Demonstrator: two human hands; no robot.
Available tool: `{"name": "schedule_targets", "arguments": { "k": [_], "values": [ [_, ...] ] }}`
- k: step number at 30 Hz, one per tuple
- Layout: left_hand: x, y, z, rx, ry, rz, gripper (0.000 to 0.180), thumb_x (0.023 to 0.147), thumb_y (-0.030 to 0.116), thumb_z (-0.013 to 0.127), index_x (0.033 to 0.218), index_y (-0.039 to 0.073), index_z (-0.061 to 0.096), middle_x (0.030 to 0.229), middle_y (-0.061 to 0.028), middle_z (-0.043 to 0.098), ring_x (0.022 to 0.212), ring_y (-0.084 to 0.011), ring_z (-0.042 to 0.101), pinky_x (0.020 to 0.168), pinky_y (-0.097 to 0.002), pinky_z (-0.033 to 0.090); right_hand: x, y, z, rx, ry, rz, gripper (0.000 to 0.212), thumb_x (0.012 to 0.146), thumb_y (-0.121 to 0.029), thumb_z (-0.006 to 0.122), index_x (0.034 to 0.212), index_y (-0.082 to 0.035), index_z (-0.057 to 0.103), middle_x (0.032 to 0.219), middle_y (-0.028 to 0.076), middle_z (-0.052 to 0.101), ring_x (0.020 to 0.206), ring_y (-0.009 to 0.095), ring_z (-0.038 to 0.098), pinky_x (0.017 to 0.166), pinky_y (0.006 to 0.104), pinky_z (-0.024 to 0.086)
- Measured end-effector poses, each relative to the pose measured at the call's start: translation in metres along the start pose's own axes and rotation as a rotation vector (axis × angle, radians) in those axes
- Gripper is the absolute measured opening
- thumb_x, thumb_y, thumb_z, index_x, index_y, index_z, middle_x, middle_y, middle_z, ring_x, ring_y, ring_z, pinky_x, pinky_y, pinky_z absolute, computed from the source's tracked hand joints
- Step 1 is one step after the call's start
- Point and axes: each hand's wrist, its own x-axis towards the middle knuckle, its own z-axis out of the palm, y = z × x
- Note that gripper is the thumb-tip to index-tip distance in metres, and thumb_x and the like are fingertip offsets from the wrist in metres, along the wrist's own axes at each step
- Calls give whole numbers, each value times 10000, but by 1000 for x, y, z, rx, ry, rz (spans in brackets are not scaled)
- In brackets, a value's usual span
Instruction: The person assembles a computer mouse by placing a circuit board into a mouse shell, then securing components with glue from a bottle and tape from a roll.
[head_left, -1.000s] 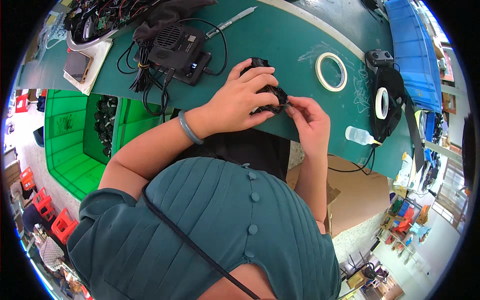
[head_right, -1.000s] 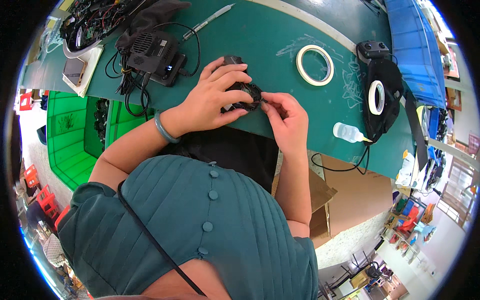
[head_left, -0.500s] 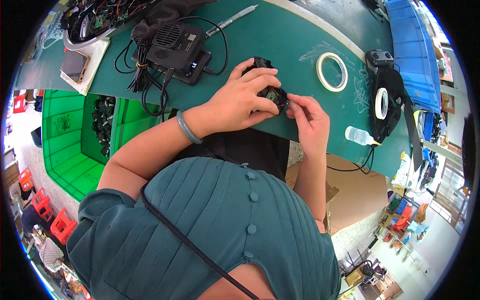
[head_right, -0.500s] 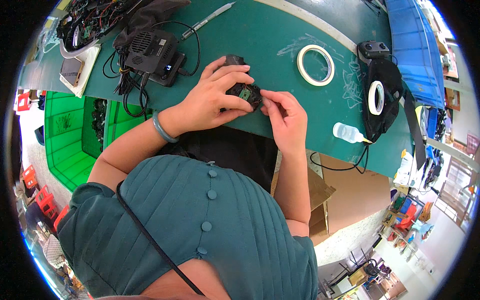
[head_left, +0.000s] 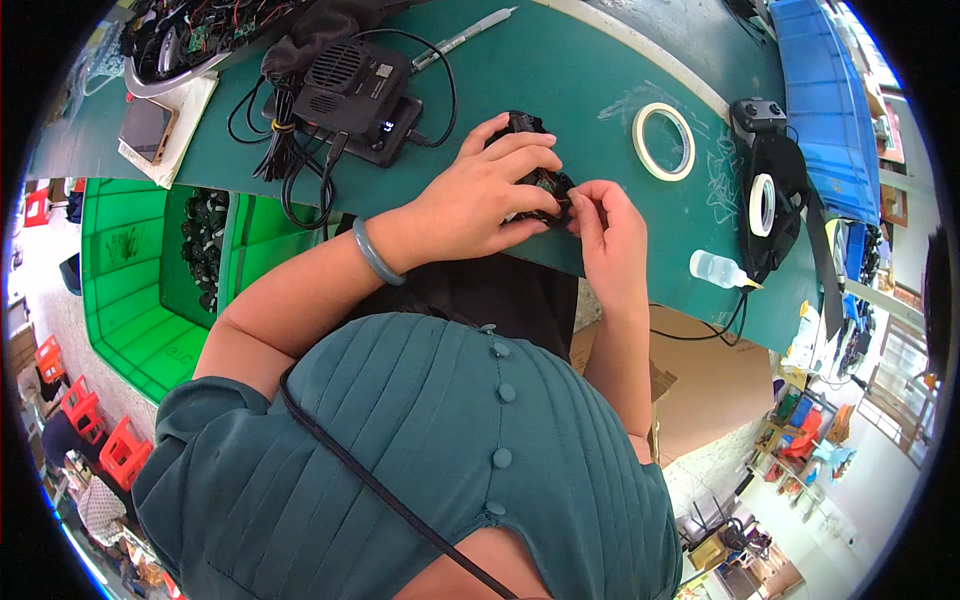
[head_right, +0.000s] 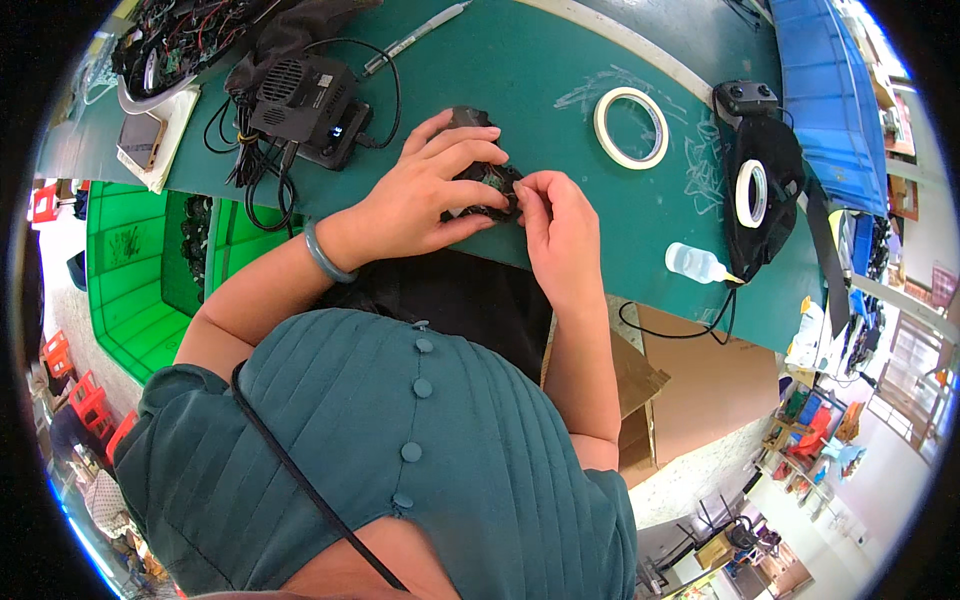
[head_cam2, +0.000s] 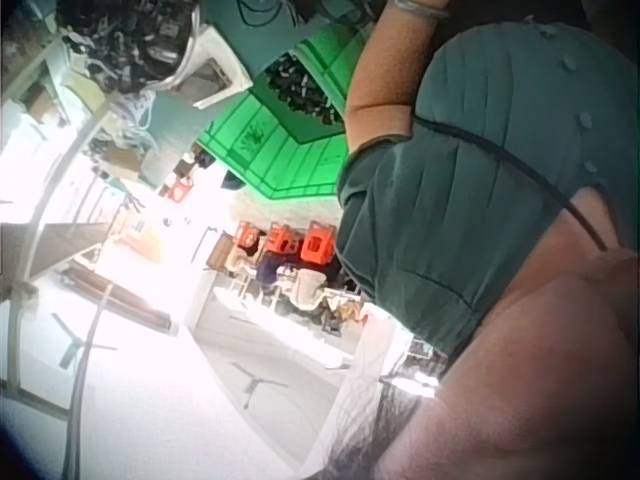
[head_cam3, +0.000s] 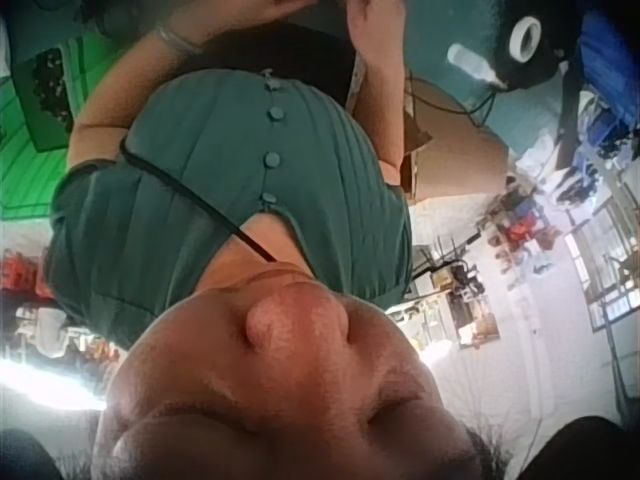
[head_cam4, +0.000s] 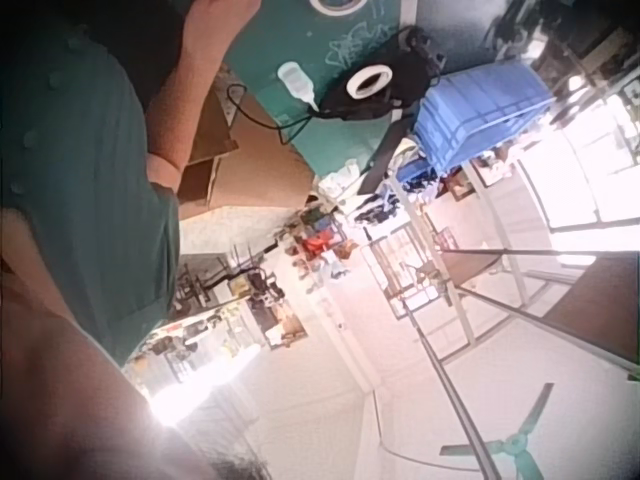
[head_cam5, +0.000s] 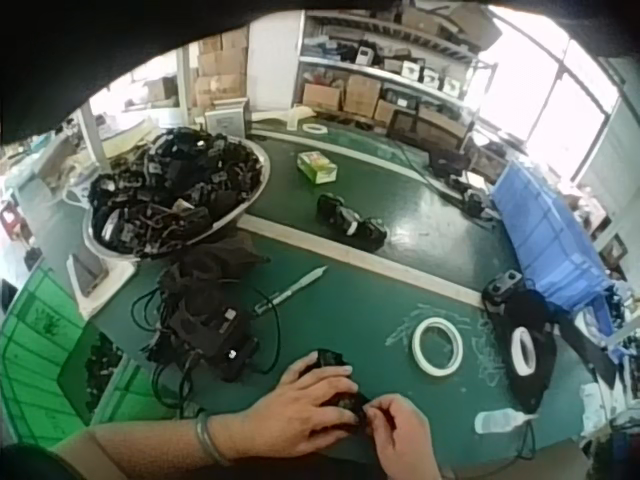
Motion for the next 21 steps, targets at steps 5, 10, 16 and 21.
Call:
{"name": "schedule_targets", "arguments": {
  "k": [5, 10, 16, 21],
  "values": [
    [-1, 0, 1, -16, 8, -3, 221, 781, 205, 795, 988, 174, 726, 1259, -56, 571, 1362, -282, 450, 1164, -580, 247, -8, -1, 1, 86, 39, 77, 50, 961, -29, 604, 977, 17, 609, 842, 87, 660, 747, 142, 655, 689, 265, 526],
    [0, 0, -1, -20, 16, 7, 233, 780, 203, 796, 997, 165, 721, 1267, -62, 568, 1358, -287, 453, 1165, -576, 249, -12, 10, -1, 269, 12, 111, 104, 934, 33, 606, 1036, 24, 626, 895, 61, 677, 789, 113, 658, 732, 262, 539],
    [1, -3, 0, -24, 14, 6, 242, 777, 196, 799, 998, 161, 706, 1269, -61, 567, 1360, -289, 451, 1165, -572, 253, -7, 7, -6, 11, 24, -126, 215, 876, 58, 643, 1065, -26, 703, 936, 91, 680, 808, 180, 670, 724, 285, 537],
    [0, -3, 0, -38, 18, 13, 229, 777, 191, 799, 984, 158, 708, 1266, -61, 570, 1358, -289, 454, 1165, -574, 252, -7, 4, -2, -185, 120, -283, 192, 840, 48, 682, 999, -51, 727, 930, 98, 678, 809, 238, 666, 708, 319, 536]
  ]
}}
